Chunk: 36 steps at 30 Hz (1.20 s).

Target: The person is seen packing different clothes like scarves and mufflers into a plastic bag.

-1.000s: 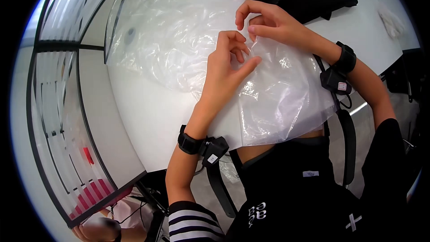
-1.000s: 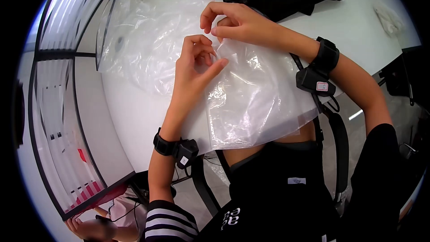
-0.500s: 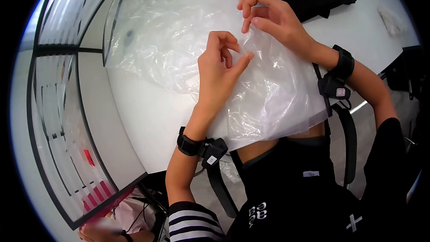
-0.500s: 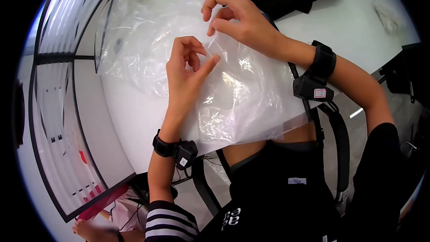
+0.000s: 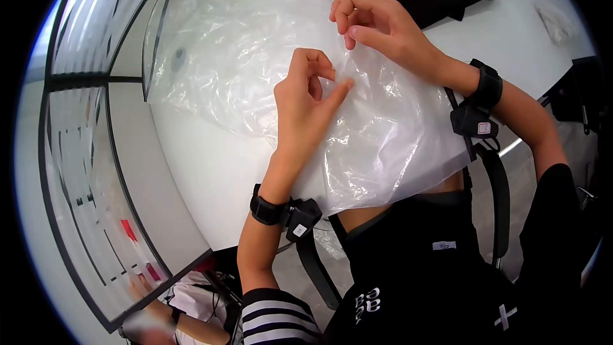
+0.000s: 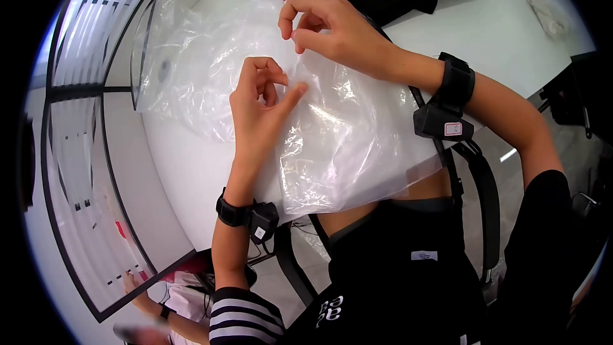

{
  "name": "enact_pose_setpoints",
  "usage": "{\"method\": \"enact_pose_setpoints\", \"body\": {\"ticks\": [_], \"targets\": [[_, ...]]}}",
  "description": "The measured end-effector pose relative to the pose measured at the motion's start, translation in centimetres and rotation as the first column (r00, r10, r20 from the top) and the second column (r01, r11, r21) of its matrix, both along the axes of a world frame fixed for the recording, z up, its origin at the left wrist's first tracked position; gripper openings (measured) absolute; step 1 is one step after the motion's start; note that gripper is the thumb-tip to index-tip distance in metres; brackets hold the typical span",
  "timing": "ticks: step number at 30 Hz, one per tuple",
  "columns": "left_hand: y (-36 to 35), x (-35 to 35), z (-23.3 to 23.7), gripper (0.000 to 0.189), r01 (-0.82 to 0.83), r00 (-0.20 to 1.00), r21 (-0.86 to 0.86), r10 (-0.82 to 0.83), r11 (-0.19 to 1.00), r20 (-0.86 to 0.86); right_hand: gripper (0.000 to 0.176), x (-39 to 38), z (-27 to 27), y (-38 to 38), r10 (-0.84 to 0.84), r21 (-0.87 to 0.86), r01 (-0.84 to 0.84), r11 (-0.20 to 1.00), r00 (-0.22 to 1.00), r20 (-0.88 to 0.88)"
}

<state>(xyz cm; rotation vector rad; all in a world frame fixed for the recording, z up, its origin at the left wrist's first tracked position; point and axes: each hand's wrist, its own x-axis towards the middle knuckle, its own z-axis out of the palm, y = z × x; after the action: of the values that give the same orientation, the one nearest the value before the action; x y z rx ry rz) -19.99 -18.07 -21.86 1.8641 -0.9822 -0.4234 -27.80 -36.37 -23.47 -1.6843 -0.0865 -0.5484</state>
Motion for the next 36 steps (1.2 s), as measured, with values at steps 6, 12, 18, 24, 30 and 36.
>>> {"method": "enact_pose_setpoints", "body": {"ticks": [6, 12, 18, 24, 30, 36], "targets": [[0.0, 0.1, -0.2, 0.034, -0.015, 0.998, -0.066, 0.019, 0.998, 0.057, 0.007, -0.1, 0.4, -0.5, 0.048, -0.044, -0.051, 0.998, 0.996, -0.070], [0.3, 0.1, -0.3, 0.030, -0.021, 0.990, -0.083, 0.032, 0.996, 0.134, 0.008, 0.0, -0.1, -0.2, -0.010, -0.026, 0.009, 1.000, 0.999, -0.044], [0.2, 0.4, -0.5, 0.028, -0.036, 0.995, -0.160, 0.050, 0.987, 0.087, 0.010, 0.6, 0.9, -1.0, 0.139, -0.312, -0.203, 0.928, 0.966, -0.216], [0.0, 0.6, -1.3, 0.031, -0.003, 0.995, -0.215, 0.024, 0.977, 0.097, 0.021, 0.3, 0.8, -0.6, 0.127, -0.361, -0.163, 0.918, 0.985, -0.121], [0.1, -0.1, -0.7, 0.035, -0.148, 0.988, -0.159, 0.140, 0.976, -0.060, 0.022, 0.1, 1.0, -0.4, 0.132, -0.394, -0.187, 0.900, 0.978, -0.162], [0.2, -0.3, 0.1, 0.038, -0.202, 0.979, -0.131, 0.197, 0.971, -0.054, 0.020, 0.5, 0.9, -0.2, 0.114, -0.424, -0.177, 0.888, 0.979, -0.170]]}}
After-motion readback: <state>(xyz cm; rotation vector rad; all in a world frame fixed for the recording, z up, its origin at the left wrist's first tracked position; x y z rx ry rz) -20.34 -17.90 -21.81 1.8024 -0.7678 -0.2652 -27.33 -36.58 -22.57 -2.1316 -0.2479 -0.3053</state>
